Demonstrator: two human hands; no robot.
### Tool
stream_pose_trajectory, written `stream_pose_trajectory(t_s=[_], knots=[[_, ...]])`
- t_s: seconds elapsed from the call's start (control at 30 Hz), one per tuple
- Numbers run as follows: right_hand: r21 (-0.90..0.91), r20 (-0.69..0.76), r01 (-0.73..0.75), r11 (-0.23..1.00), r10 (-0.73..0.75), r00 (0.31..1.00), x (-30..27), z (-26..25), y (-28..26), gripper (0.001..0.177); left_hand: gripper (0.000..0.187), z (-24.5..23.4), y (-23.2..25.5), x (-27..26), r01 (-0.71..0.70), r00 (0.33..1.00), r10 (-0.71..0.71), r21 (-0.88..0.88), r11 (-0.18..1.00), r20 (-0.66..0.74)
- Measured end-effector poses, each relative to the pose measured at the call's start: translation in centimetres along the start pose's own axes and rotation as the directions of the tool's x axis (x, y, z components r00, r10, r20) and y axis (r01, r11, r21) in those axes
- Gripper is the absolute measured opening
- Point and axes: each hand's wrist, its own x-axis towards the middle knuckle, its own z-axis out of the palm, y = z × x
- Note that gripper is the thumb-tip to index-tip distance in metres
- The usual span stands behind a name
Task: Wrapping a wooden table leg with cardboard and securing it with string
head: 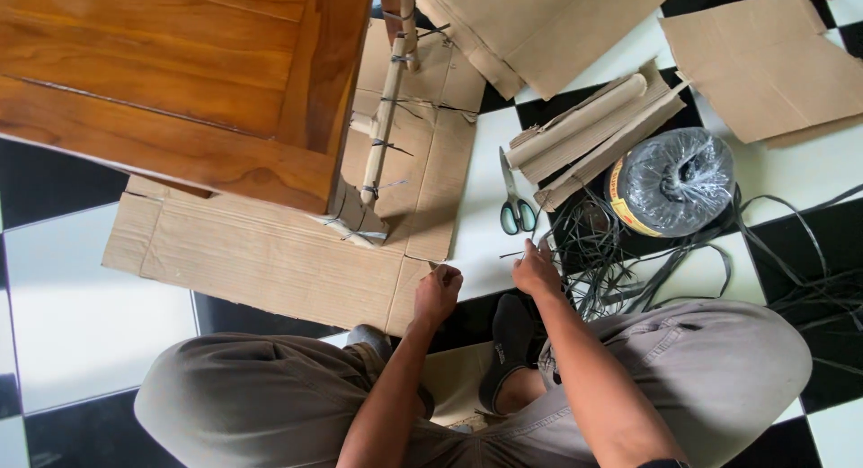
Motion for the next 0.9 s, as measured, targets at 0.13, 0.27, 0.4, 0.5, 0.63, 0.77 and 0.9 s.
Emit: stream_pose_trajectory(t_s=[0.13,0.27,0.4,0.5,0.63,0.77,0.9], knots=[[0.007,0.010,0.002,1.000,-0.002,1.000,-0.5,-0.1,-0.3,0.064,0.023,0.0,-0.3,0.1,0.009,1.000,-0.009,0.015,1.000,0.014],[-0.003,0.002,-0.018,1.000,0.018,1.000,-0.7,-0.4,-1.0,0.069,0.024,-0.4,-0.3,-0.2,0.010,1.000,-0.010,0.002,1.000,0.008],[-0.067,-0.041,-0.043,0.997,0.041,0.998,1.4,1.4,0.0,0.074,0.025,-0.4,-0.7,-0.2,0.014,1.000,-0.014,-0.010,1.000,0.008],[-0.038,-0.078,-0.040,0.998,0.037,0.996,0.3,0.4,-0.8,0.070,0.025,-0.5,-0.3,-0.2,0.012,1.000,-0.012,-0.006,1.000,0.015],[0.000,-0.119,-0.040,0.999,0.040,0.992,3.2,2.4,0.6,0.068,0.025,-0.6,-0.2,-0.1,0.004,1.000,-0.004,0.001,1.000,0.011],[0.235,-0.210,0.017,0.972,0.034,0.977,2.8,2.0,-0.3,0.059,0.025,-0.2,-0.7,0.2,0.002,1.000,-0.002,-0.004,1.000,-0.001],[0.339,-0.304,0.070,0.938,0.038,0.952,-0.2,-0.3,-3.8,0.048,0.024,-0.1,-0.7,0.3,-0.026,0.999,0.025,-0.028,0.999,-0.030]])
